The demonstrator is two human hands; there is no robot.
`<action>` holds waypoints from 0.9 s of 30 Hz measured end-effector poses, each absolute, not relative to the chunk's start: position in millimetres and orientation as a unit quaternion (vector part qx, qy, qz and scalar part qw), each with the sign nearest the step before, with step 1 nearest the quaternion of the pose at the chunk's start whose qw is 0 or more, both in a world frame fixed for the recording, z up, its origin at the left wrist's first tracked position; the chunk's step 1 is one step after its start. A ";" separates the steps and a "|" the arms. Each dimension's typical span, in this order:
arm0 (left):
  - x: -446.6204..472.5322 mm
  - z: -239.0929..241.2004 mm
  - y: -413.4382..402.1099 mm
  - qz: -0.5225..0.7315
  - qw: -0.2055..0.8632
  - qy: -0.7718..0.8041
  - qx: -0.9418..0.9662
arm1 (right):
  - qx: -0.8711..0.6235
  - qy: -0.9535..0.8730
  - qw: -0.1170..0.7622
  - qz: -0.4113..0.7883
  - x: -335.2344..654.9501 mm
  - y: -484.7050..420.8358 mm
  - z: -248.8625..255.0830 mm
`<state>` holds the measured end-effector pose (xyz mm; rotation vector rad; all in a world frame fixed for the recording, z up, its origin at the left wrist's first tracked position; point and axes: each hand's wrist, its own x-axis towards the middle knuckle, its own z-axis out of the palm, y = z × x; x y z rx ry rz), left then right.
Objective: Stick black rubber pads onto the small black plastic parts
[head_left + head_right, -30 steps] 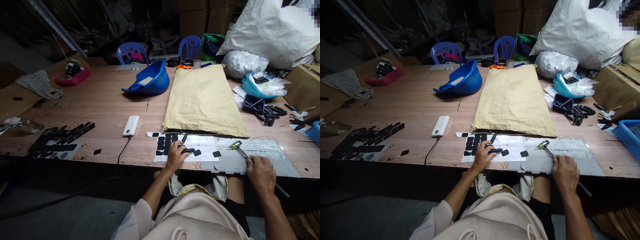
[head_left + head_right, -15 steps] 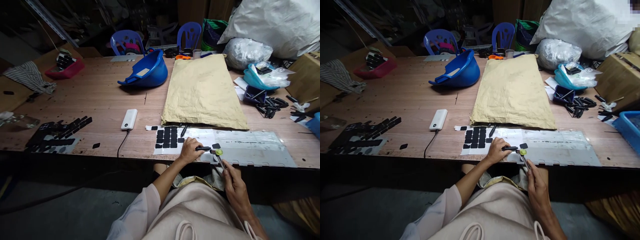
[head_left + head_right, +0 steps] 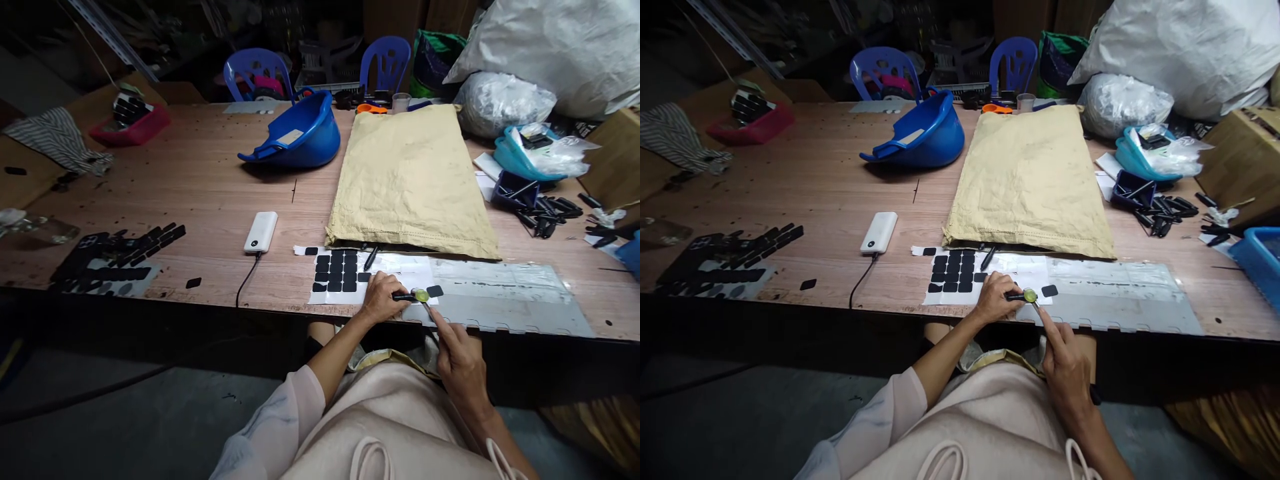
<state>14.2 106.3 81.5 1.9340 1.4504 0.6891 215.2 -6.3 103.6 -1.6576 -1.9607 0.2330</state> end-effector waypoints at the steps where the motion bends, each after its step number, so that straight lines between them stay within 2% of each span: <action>1: 14.5 81.5 106.2 0.264 0.307 0.549 0.731 | -0.618 -0.735 0.266 0.084 215.6 -5.3 103.2; 14: 14.9 80.9 107.4 0.270 0.308 0.545 0.732 | -0.646 -0.711 0.265 0.079 228.1 -5.9 103.3; 18: 15.6 80.2 107.3 0.271 0.304 0.543 0.735 | -0.702 -0.652 0.286 0.028 250.2 14.4 108.4; 23: 16.4 75.4 108.6 0.280 0.290 0.536 0.741 | -0.770 -0.605 0.195 -0.056 294.2 47.6 96.8; 27: 13.0 72.8 113.4 0.299 0.276 0.518 0.752 | -0.765 -0.608 0.183 -0.109 301.1 59.4 79.3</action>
